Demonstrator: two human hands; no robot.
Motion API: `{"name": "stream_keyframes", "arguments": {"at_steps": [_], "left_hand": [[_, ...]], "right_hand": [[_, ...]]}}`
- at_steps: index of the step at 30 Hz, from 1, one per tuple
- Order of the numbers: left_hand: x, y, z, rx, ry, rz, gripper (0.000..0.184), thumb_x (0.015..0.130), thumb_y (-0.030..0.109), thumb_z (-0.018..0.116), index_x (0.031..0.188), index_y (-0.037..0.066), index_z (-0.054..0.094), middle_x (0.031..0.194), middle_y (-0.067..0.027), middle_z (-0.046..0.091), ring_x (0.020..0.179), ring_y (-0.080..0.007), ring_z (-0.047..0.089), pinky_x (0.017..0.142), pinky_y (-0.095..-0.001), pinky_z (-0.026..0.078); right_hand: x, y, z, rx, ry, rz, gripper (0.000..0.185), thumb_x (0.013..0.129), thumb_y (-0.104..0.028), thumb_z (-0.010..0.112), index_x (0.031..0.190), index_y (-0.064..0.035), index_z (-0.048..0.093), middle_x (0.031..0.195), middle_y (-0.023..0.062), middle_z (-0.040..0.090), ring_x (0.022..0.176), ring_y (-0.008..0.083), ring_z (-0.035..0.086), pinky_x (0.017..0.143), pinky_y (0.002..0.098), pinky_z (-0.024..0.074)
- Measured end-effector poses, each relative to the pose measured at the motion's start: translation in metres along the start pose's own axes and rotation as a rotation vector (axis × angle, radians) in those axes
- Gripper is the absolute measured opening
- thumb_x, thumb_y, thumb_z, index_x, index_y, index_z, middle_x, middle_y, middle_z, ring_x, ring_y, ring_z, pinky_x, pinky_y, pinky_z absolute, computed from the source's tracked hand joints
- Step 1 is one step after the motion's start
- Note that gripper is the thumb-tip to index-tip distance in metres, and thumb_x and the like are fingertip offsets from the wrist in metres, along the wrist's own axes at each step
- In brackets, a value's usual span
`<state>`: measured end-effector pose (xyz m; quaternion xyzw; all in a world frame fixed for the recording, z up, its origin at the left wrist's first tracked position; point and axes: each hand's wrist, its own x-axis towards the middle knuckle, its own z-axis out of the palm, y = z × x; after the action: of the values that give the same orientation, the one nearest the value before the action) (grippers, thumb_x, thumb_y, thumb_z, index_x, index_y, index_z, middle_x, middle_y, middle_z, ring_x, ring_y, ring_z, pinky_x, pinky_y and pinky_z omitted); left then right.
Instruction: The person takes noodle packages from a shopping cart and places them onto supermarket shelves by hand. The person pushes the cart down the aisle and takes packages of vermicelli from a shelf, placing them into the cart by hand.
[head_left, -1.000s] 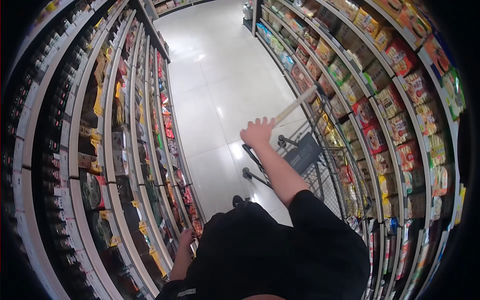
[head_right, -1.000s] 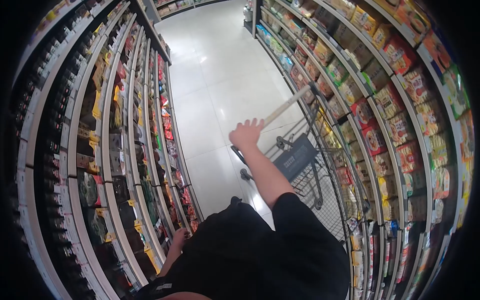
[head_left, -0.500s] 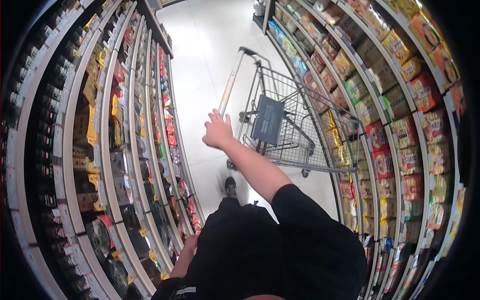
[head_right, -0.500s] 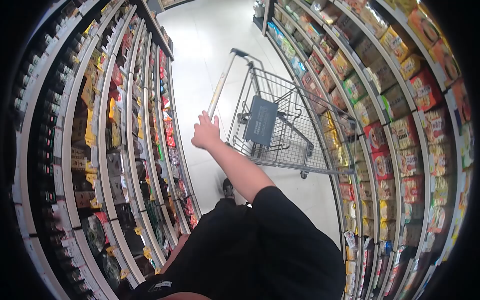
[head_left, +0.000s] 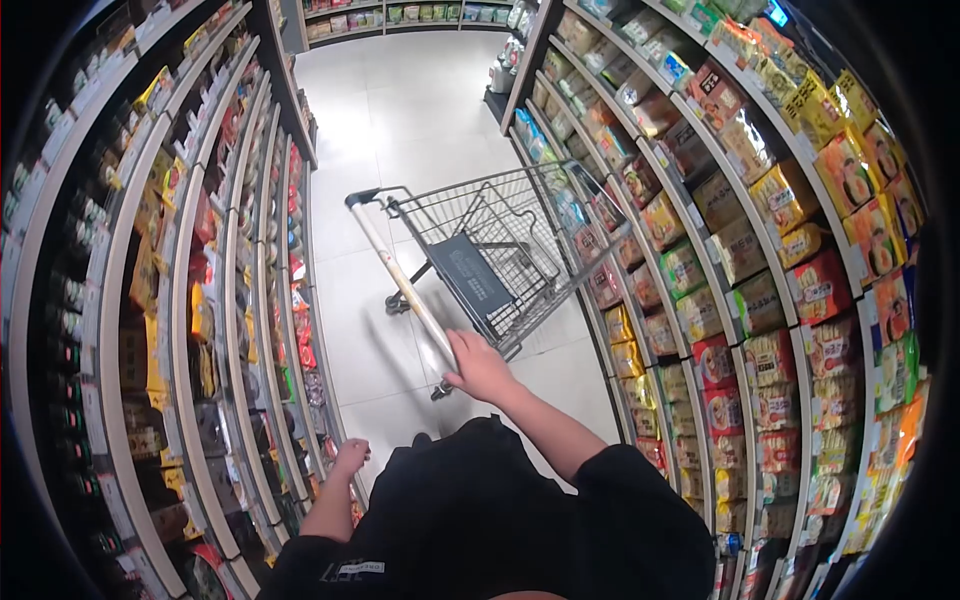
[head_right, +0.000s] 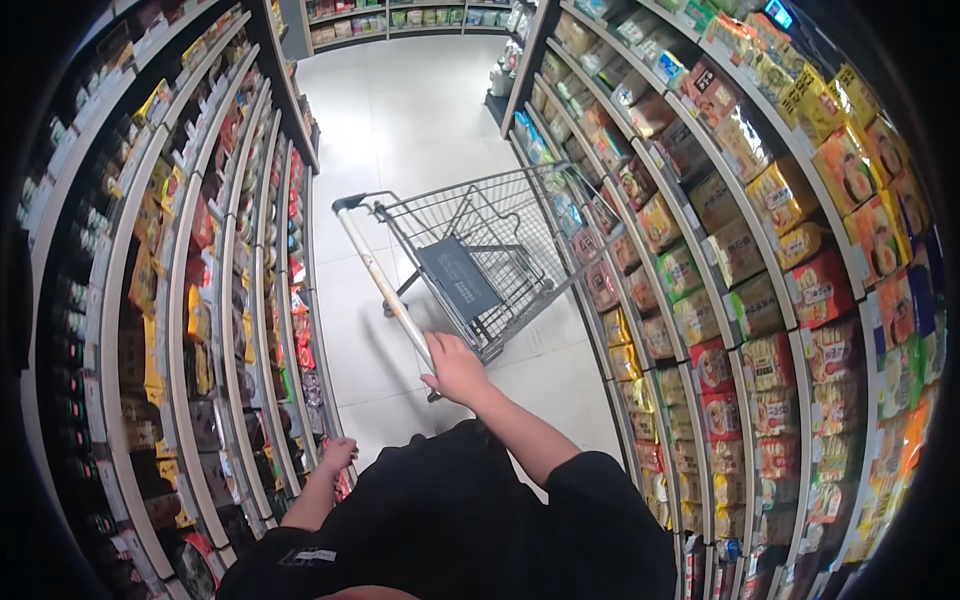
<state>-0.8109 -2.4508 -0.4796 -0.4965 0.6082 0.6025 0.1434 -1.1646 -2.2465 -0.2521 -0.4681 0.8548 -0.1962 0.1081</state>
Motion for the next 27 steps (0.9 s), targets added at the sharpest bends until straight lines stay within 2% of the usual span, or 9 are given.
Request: {"name": "stream_keyframes", "arguments": {"at_steps": [4, 9, 12, 16, 18, 21, 22, 25, 27], "left_hand": [[0.053, 0.126, 0.000, -0.003, 0.063, 0.202, 0.026, 0.100, 0.023, 0.062, 0.111, 0.000, 0.069, 0.094, -0.0109, 0.073, 0.081, -0.0188, 0.070, 0.075, -0.0333, 0.057], [0.090, 0.216, 0.020, -0.020, 0.081, 0.170, 0.026, 0.099, 0.023, 0.062, 0.110, 0.001, 0.069, 0.093, -0.0101, 0.073, 0.081, -0.0185, 0.069, 0.076, -0.0330, 0.056], [0.110, 0.209, 0.034, 0.097, 0.100, 0.092, 0.026, 0.096, 0.023, 0.063, 0.107, 0.001, 0.070, 0.090, -0.0100, 0.073, 0.078, -0.0184, 0.069, 0.074, -0.0334, 0.056], [0.101, 0.175, 0.046, 0.040, 0.095, -0.028, 0.027, 0.095, 0.027, 0.059, 0.095, 0.002, 0.071, 0.082, -0.0079, 0.071, 0.070, -0.0177, 0.066, 0.064, -0.0335, 0.053], [0.084, 0.165, 0.054, 0.002, 0.072, -0.157, 0.024, 0.093, 0.025, 0.058, 0.088, 0.005, 0.070, 0.077, -0.0060, 0.067, 0.067, -0.0163, 0.063, 0.054, -0.0328, 0.047], [0.111, 0.096, 0.042, -0.375, -0.240, -0.369, 0.020, 0.091, 0.026, 0.062, 0.096, 0.009, 0.070, 0.084, -0.0040, 0.067, 0.071, -0.0182, 0.063, 0.061, -0.0379, 0.050], [0.110, 0.104, 0.043, -0.320, -0.208, -0.398, 0.020, 0.091, 0.026, 0.062, 0.098, 0.009, 0.070, 0.085, -0.0039, 0.067, 0.072, -0.0182, 0.063, 0.062, -0.0382, 0.050], [0.124, 0.145, 0.033, -0.176, -0.111, -0.437, 0.020, 0.091, 0.024, 0.063, 0.103, 0.010, 0.069, 0.086, -0.0038, 0.067, 0.073, -0.0183, 0.065, 0.065, -0.0392, 0.051], [0.156, 0.172, 0.012, -0.180, -0.080, -0.435, 0.021, 0.091, 0.023, 0.063, 0.106, 0.010, 0.069, 0.087, -0.0038, 0.067, 0.074, -0.0183, 0.065, 0.067, -0.0399, 0.051]], "right_hand": [[0.013, 0.079, -0.038, -0.023, -0.094, 0.043, 0.063, 0.086, -0.036, 0.078, 0.139, -0.0100, 0.057, 0.135, 0.0122, 0.060, 0.128, 0.0330, 0.054, 0.106, 0.0461, 0.0458], [0.054, 0.194, -0.091, -0.116, -0.147, 0.017, 0.053, 0.089, -0.038, 0.074, 0.136, -0.0173, 0.062, 0.139, 0.0118, 0.059, 0.131, 0.0339, 0.052, 0.111, 0.0511, 0.0399], [0.094, 0.253, -0.135, -0.228, -0.186, 0.135, 0.050, 0.091, -0.034, 0.072, 0.137, -0.0204, 0.062, 0.148, 0.0134, 0.053, 0.140, 0.0367, 0.044, 0.117, 0.0583, 0.0313], [0.167, 0.317, -0.164, -0.416, -0.112, 0.403, 0.047, 0.092, -0.019, 0.060, 0.138, -0.0117, 0.060, 0.154, 0.0172, 0.045, 0.145, 0.0387, 0.037, 0.117, 0.0633, 0.0280], [0.213, 0.313, -0.168, -0.351, -0.016, 0.400, 0.048, 0.094, -0.026, 0.055, 0.138, -0.0089, 0.060, 0.151, 0.0195, 0.049, 0.146, 0.0414, 0.037, 0.119, 0.0604, 0.0268], [0.300, 0.273, -0.170, -0.155, -0.014, 0.262, 0.051, 0.096, -0.037, 0.051, 0.139, -0.0107, 0.062, 0.148, 0.0195, 0.053, 0.145, 0.0410, 0.037, 0.119, 0.0593, 0.0266], [0.330, 0.263, -0.158, -0.118, 0.006, 0.217, 0.052, 0.097, -0.041, 0.048, 0.137, -0.0112, 0.064, 0.147, 0.0189, 0.055, 0.145, 0.0401, 0.038, 0.118, 0.0596, 0.0283], [0.413, 0.229, -0.154, -0.146, -0.129, 0.394, 0.049, 0.097, -0.042, 0.049, 0.129, -0.0121, 0.072, 0.149, 0.0167, 0.055, 0.147, 0.0385, 0.036, 0.116, 0.0596, 0.0319], [0.467, 0.265, -0.119, -0.225, -0.029, 0.513, 0.046, 0.096, -0.040, 0.050, 0.123, -0.0124, 0.076, 0.147, 0.0161, 0.056, 0.149, 0.0369, 0.033, 0.116, 0.0587, 0.0333]]}}
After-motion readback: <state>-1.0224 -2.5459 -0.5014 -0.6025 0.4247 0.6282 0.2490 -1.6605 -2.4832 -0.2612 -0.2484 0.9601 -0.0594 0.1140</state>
